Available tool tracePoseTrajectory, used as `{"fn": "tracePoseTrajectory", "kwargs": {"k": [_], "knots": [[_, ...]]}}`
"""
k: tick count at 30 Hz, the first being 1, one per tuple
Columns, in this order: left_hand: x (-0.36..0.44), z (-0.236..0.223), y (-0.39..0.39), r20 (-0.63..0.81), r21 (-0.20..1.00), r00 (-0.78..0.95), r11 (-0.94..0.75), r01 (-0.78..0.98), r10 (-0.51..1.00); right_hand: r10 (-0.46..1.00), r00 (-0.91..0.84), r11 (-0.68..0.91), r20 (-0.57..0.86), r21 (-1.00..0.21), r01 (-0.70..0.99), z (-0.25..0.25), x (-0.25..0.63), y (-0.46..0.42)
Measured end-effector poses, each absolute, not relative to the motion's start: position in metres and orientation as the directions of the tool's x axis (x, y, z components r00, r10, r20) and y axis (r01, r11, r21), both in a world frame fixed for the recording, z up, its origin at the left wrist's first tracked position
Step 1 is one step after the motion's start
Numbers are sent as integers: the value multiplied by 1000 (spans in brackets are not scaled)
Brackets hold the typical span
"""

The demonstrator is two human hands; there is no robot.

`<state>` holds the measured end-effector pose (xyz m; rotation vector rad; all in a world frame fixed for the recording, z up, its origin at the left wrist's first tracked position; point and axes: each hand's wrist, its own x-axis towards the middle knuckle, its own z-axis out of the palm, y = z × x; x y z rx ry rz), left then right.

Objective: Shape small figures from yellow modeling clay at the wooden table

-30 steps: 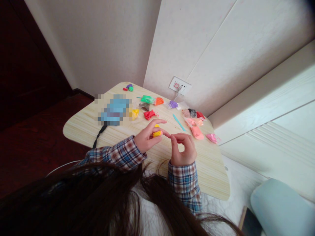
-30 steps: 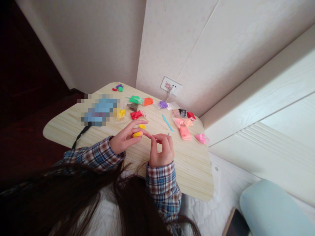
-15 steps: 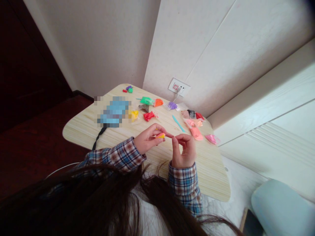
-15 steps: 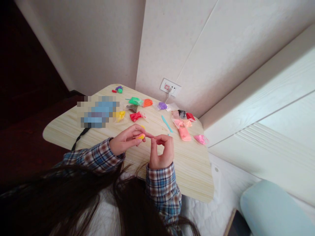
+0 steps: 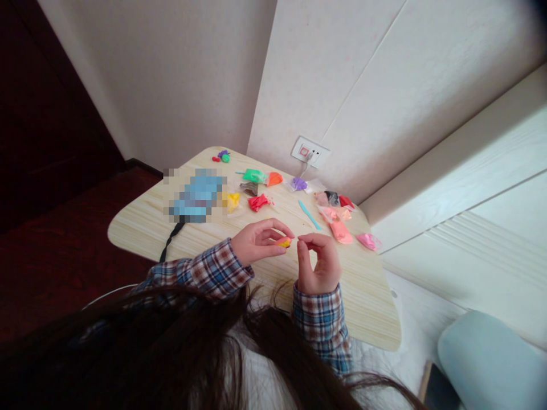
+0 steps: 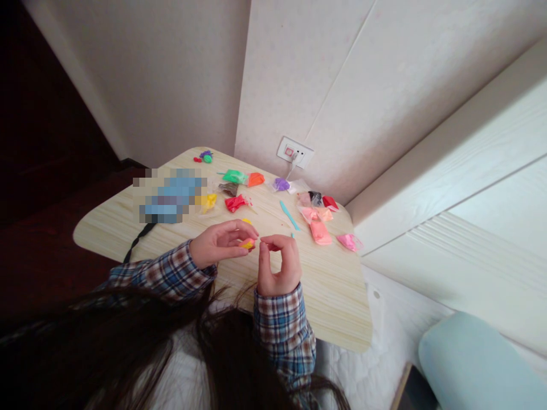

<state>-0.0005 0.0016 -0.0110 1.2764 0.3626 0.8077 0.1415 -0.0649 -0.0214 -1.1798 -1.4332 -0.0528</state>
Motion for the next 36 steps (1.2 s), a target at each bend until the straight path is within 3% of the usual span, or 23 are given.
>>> {"fn": "tracePoseTrajectory", "kwargs": {"k": [7, 23, 36], "knots": [[-1, -6, 1, 132, 943, 656, 110, -314, 743, 567, 204, 490, 798, -527, 694, -13, 137, -68], [-1, -1, 1, 103, 944, 617, 118, -307, 780, 632, 276, 443, 724, -631, 637, -13, 134, -71], [-1, -4, 1, 90, 921, 634, 179, -347, 768, 623, 243, 442, 744, -591, 675, -13, 135, -71]]}}
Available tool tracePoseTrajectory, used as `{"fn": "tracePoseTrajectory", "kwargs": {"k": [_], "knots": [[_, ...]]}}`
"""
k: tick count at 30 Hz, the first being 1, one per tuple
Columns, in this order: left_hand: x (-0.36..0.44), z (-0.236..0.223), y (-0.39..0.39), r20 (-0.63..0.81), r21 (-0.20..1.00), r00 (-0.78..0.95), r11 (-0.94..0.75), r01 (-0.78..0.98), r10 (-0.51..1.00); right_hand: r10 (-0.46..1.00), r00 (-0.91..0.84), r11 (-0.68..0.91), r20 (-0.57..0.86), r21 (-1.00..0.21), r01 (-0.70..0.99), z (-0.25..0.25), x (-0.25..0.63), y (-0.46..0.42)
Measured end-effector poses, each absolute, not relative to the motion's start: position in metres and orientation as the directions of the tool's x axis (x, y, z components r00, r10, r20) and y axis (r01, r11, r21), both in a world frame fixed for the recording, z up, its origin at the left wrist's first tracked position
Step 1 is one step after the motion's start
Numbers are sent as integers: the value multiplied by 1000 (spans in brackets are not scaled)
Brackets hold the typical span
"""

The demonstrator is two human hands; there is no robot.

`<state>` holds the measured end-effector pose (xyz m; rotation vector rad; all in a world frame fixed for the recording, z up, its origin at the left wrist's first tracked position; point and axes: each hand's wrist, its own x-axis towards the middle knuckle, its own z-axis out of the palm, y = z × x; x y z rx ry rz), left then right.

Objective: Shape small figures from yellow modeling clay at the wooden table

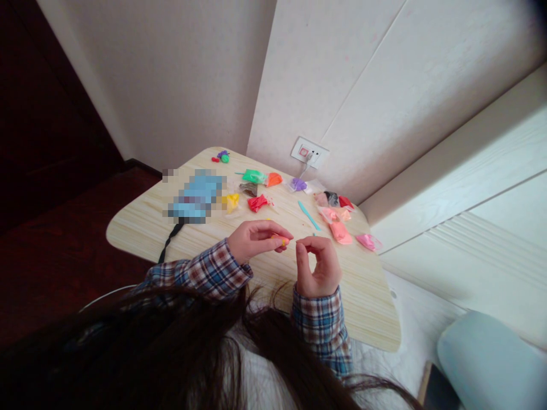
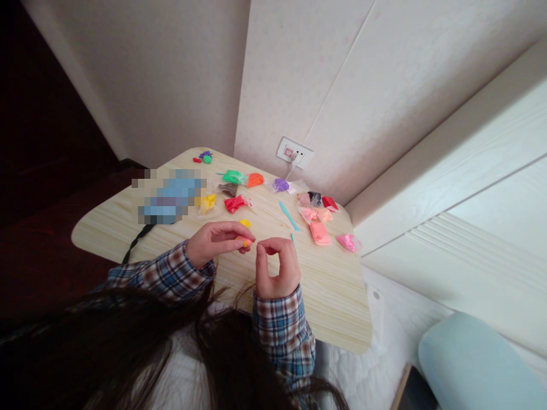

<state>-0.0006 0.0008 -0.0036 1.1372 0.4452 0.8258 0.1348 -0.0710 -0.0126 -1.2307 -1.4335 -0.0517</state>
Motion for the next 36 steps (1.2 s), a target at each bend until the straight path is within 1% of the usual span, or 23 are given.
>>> {"fn": "tracePoseTrajectory", "kwargs": {"k": [5, 8, 13, 22, 29, 36], "knots": [[0, -5, 2, 60, 901, 673, 251, -354, 738, 568, 154, 497, 809, -486, 719, -12, 136, -70], [0, -4, 2, 35, 898, 693, 282, -338, 720, 556, 121, 494, 822, -444, 747, -10, 137, -70], [-1, -4, 1, 6, 901, 710, 304, -309, 704, 554, 131, 480, 822, -444, 756, -10, 136, -70], [-2, -2, 0, 47, 913, 696, 252, -321, 717, 548, 121, 458, 828, -418, 785, -8, 134, -72], [-1, -5, 2, 76, 930, 676, 193, -314, 733, 529, 100, 512, 843, -411, 755, -10, 136, -70], [0, -7, 2, 124, 947, 645, 103, -303, 754, 509, 181, 494, 842, -457, 740, -12, 139, -68]]}}
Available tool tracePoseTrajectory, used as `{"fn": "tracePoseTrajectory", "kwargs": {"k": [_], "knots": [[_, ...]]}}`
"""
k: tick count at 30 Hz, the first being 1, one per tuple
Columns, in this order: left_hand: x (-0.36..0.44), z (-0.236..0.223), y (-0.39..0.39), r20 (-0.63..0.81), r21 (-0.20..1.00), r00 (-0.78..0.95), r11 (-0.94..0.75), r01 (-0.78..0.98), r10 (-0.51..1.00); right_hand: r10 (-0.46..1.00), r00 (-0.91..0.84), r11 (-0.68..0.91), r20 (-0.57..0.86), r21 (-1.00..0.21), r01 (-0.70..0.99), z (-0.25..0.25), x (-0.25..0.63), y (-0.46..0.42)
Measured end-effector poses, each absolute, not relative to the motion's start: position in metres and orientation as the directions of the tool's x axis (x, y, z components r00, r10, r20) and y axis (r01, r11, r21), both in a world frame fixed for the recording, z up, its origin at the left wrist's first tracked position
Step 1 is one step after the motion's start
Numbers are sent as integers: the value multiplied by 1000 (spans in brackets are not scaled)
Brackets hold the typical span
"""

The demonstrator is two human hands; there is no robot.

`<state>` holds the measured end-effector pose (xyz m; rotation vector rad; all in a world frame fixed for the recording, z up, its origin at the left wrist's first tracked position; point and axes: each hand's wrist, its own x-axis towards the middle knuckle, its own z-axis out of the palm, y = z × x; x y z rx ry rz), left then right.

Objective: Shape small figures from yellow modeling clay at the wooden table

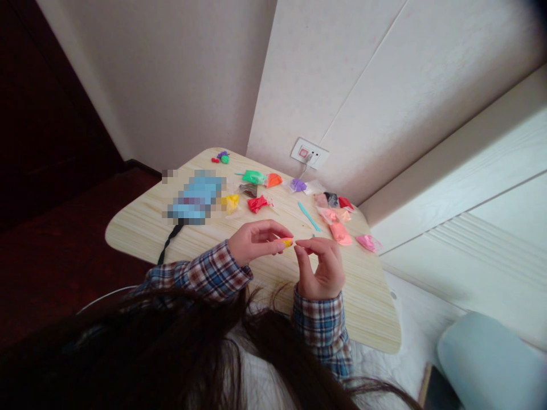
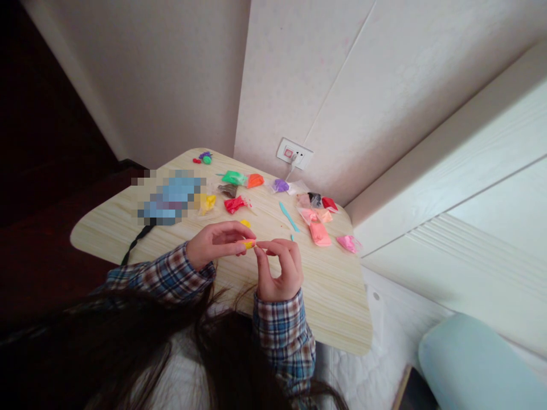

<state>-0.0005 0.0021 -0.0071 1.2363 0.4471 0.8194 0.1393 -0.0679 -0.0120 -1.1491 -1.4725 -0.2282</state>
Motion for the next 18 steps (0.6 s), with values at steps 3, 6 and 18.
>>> {"fn": "tracePoseTrajectory", "kwargs": {"k": [3, 6, 18], "knots": [[-1, -6, 2, 152, 947, 637, 75, -314, 756, 516, 193, 469, 835, -464, 751, -13, 139, -68], [-2, -5, 0, 166, 951, 629, 46, -306, 759, 518, 190, 453, 834, -456, 766, -13, 138, -68], [-2, -4, -3, 226, 948, 588, -38, -315, 777, 527, 198, 439, 827, -464, 769, -11, 135, -70]]}}
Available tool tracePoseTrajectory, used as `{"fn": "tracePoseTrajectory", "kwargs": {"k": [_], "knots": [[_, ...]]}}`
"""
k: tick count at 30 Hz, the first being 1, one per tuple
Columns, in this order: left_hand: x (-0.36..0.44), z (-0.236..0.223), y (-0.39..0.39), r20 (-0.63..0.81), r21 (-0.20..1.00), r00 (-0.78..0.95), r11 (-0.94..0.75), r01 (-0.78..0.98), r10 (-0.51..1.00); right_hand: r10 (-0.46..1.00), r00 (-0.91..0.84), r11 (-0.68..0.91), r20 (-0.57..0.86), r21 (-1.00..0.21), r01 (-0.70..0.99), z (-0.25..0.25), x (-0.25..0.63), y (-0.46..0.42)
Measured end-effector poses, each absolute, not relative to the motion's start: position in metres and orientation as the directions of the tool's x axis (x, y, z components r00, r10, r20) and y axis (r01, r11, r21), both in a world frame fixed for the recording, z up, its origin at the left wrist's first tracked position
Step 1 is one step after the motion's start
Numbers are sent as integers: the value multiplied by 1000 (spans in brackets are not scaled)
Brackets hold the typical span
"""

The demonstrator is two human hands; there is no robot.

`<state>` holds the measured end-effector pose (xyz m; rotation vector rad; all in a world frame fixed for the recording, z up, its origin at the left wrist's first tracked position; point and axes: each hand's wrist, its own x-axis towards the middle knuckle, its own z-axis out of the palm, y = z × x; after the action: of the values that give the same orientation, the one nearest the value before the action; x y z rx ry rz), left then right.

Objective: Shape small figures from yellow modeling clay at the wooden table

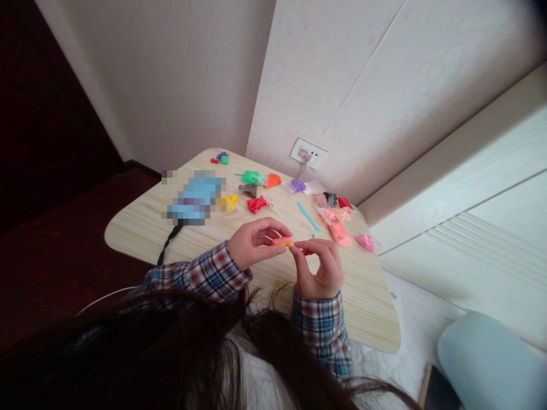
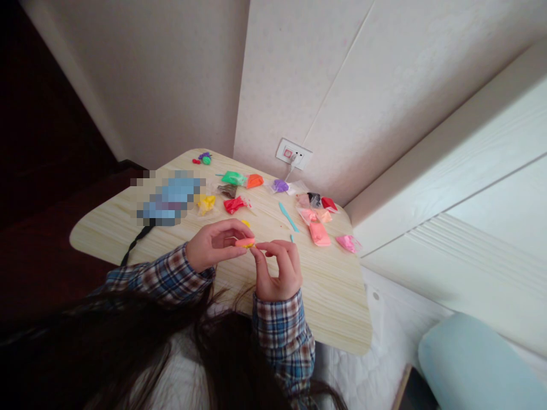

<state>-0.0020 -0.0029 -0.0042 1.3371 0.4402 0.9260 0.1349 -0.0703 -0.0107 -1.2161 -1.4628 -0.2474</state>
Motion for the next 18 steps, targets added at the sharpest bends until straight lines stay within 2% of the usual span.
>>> {"fn": "tracePoseTrajectory", "kwargs": {"k": [9, 18], "knots": [[-2, -3, -1, 197, 926, 606, 57, -373, 771, 490, 172, 480, 854, -430, 765, -11, 138, -70], [0, 2, -4, 121, 945, 608, 97, -312, 785, 474, 137, 457, 870, -376, 806, -8, 133, -72]]}}
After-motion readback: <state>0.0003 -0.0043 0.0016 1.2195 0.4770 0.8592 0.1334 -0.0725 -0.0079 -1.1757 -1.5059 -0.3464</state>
